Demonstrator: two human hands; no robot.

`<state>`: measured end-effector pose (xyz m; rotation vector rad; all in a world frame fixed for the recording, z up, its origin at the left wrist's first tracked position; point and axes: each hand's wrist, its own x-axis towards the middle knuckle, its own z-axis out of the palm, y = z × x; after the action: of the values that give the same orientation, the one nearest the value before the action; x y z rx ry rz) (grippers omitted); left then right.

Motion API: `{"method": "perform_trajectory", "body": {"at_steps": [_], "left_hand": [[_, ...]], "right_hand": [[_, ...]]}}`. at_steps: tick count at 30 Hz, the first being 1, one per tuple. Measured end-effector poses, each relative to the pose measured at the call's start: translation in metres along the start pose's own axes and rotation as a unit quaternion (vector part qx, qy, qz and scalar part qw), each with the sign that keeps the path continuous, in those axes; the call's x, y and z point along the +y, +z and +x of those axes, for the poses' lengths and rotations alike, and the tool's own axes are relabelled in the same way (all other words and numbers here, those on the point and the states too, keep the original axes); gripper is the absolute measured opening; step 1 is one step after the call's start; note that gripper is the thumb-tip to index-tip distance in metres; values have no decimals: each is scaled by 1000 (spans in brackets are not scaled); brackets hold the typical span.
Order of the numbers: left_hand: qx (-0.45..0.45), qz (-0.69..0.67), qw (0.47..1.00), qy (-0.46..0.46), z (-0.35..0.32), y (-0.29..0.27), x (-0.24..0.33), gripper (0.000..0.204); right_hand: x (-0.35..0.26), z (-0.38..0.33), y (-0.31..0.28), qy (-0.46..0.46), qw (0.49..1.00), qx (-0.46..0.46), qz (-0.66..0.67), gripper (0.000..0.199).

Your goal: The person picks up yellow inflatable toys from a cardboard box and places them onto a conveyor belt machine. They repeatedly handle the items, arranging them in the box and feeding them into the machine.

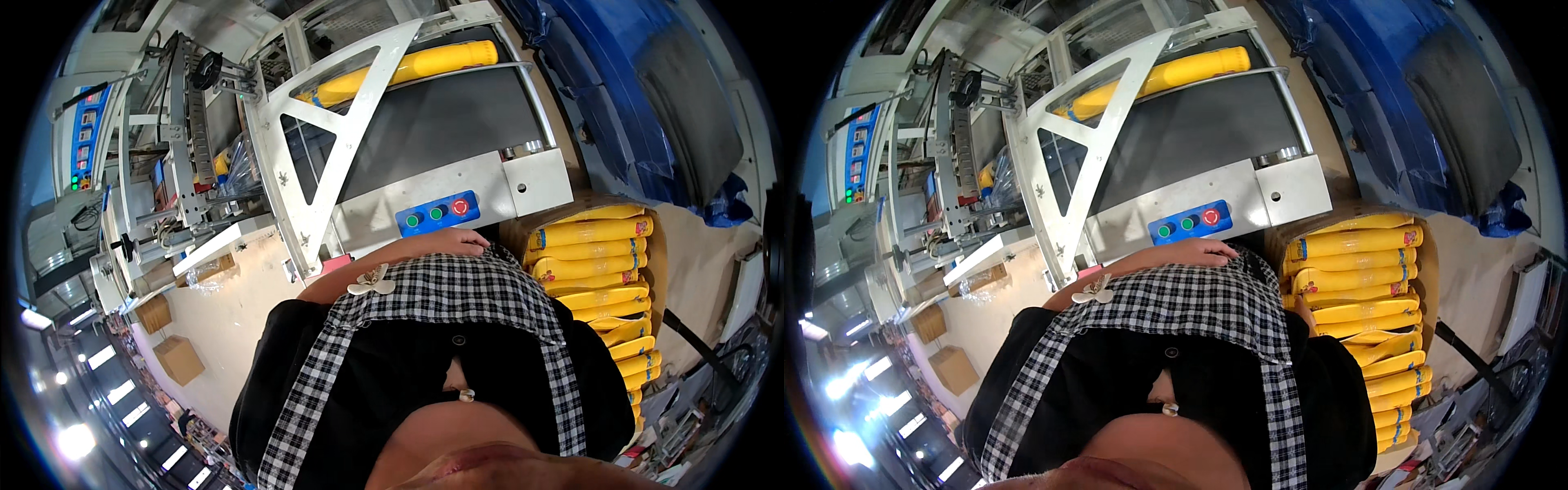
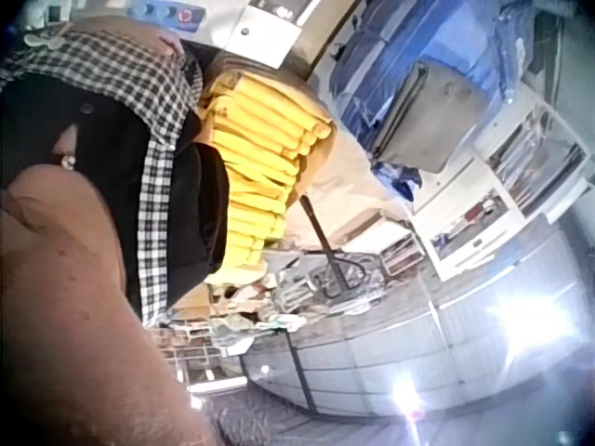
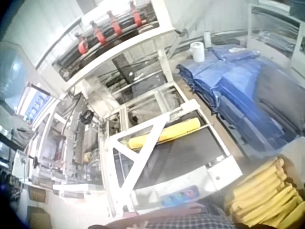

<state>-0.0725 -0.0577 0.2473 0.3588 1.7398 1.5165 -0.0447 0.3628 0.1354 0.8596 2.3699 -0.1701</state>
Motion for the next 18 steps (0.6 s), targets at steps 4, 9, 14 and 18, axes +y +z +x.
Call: {"method": "perform_trajectory", "body": {"at_steps": [4,9,14,18], "left_hand": [[-24,26,999,12,0,-7,-3,43],[-34,28,999,11,-1,-7,-14,41],[-53,35,998,-18,-1,-3,-2,44],[-58,16,998,-22,6,-3,19,46]], "right_hand": [[12,5,32,19,996,-3,86,47],[39,14,61,-11,981,-10,192,48],[40,13,45,180,796,-92,570,53],[34,13,-29,7,570,-47,820,46]]}}
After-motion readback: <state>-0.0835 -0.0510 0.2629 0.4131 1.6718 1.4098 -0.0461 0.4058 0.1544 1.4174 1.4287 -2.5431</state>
